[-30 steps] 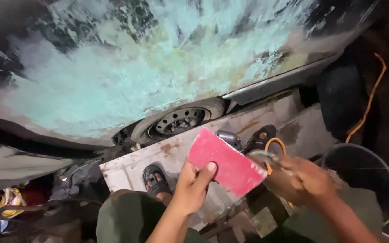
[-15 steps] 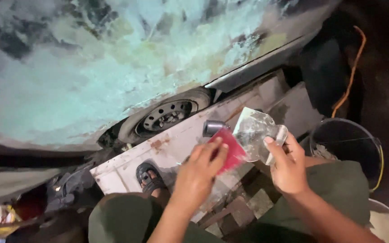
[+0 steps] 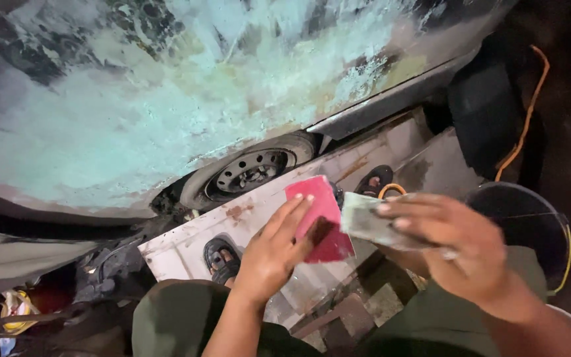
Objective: The person applies a light-colored body filler to a car's side panel using a red plastic spreader and a metal scraper. They repeatedly scrape excess filler from the spreader onto the metal tool and smooth the surface on the vehicle.
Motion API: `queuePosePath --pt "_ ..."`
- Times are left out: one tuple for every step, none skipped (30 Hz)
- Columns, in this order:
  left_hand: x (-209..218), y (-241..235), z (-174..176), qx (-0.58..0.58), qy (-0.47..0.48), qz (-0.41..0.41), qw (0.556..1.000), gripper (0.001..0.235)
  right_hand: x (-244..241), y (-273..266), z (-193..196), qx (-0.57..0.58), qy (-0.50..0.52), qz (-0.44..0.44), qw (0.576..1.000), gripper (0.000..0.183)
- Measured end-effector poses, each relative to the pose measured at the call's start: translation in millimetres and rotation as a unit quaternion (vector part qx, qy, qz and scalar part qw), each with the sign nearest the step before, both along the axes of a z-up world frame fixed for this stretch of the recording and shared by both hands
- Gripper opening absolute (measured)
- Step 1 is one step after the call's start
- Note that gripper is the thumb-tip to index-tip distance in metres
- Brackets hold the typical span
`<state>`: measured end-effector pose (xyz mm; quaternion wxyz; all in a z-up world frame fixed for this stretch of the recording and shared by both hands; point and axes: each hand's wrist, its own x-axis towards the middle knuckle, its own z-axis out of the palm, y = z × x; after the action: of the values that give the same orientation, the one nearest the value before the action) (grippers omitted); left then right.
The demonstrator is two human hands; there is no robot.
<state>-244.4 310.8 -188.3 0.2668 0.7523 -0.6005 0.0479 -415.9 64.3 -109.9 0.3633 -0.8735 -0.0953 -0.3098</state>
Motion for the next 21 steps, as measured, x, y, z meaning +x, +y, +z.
queuePosePath --pt "-3.4 -0.1 3.1 -0.052 -0.038 -0.006 0.998 0.069 4.7 2.3 -2.4 -0.058 -0.011 0.013 0.998 0.024" --pt "-7.1 1.1 6.3 -0.102 -0.076 -0.013 0.992 0.041 9.3 5.6 -5.3 -0.114 -0.02 0.027 0.993 0.029" --pt "-8.7 0.4 12.6 -0.101 -0.076 -0.011 0.992 0.041 9.6 5.4 -18.1 -0.113 -0.021 0.028 0.993 0.029" --pt "-9.0 -0.6 19.2 -0.134 -0.153 0.007 0.979 0.028 10.4 5.5 -30.9 -0.143 -0.053 0.023 0.988 0.03" --pt "-9.2 -1.5 25.8 -0.166 -0.23 0.024 0.959 0.022 11.4 5.8 -43.6 -0.172 -0.086 0.019 0.981 0.033" --pt "-5.0 1.3 24.6 -0.165 -0.232 0.026 0.958 0.022 5.7 5.9 -64.1 -0.172 -0.088 0.021 0.981 0.033" --pt "-0.6 4.4 23.4 -0.191 -0.255 0.02 0.948 0.041 0.3 6.2 -84.5 -0.144 -0.106 0.013 0.984 0.039" --pt "3.8 7.7 22.2 -0.216 -0.279 0.015 0.936 0.067 -3.9 5.7 -104.9 -0.116 -0.125 0.008 0.985 0.047" --pt "1.4 9.2 37.7 -0.215 -0.281 0.02 0.935 0.067 -1.3 -15.0 -164.3 -0.115 -0.127 0.012 0.985 0.047" --pt "-0.8 11.7 53.5 -0.245 -0.273 0.036 0.93 0.047 -9.4 -31.0 -225.3 -0.15 0.015 0.016 0.988 0.04" --pt "-3.1 14.1 69.2 -0.276 -0.264 0.053 0.923 0.032 -27.1 -44.9 -285.2 -0.182 0.158 0.018 0.971 0.045" --pt "-2.7 15.5 66.6 -0.274 -0.266 0.056 0.922 0.032 -29.0 -26.4 -266.4 -0.182 0.155 0.022 0.971 0.045" --pt "-2.2 16.9 64.0 -0.251 -0.282 0.043 0.925 0.035 -31.2 -8.0 -247.5 0.019 0.258 -0.124 0.958 0.038" --pt "-1.2 17.1 61.1 -0.229 -0.298 0.03 0.926 0.04 -32.3 7.8 -228.3 0.215 0.343 -0.26 0.877 0.035" --pt "-0.9 14.7 68.4 -0.229 -0.301 0.035 0.925 0.04 -23.0 4.7 -218.9 0.212 0.342 -0.256 0.879 0.035" --pt "-2.8 12.3 75.0 -0.226 -0.312 0.034 0.922 0.036 -21.1 5.0 -209.3 0.319 0.346 -0.273 0.839 0.034" --pt "-5.0 9.2 81.1 -0.223 -0.323 0.034 0.919 0.032 -19.5 4.6 -200.3 0.421 0.345 -0.287 0.788 0.033" --pt "-3.8 8.9 79.7 -0.222 -0.319 0.03 0.921 0.032 -11.6 12.5 -165.8 0.424 0.347 -0.292 0.784 0.033" --pt "-2.9 8.4 78.4 -0.199 -0.333 -0.011 0.921 0.036 -3.3 19.6 -131.3 0.437 0.375 -0.327 0.749 0.057" --pt "-0.3 7.1 78.0 -0.177 -0.35 -0.053 0.918 0.041 7.9 25.2 -96.3 0.45 0.4 -0.36 0.713 0.084" --pt "-3.3 5.1 80.4 -0.178 -0.348 -0.057 0.919 0.041 0.0 1.9 -142.4 0.452 0.399 -0.363 0.711 0.084"
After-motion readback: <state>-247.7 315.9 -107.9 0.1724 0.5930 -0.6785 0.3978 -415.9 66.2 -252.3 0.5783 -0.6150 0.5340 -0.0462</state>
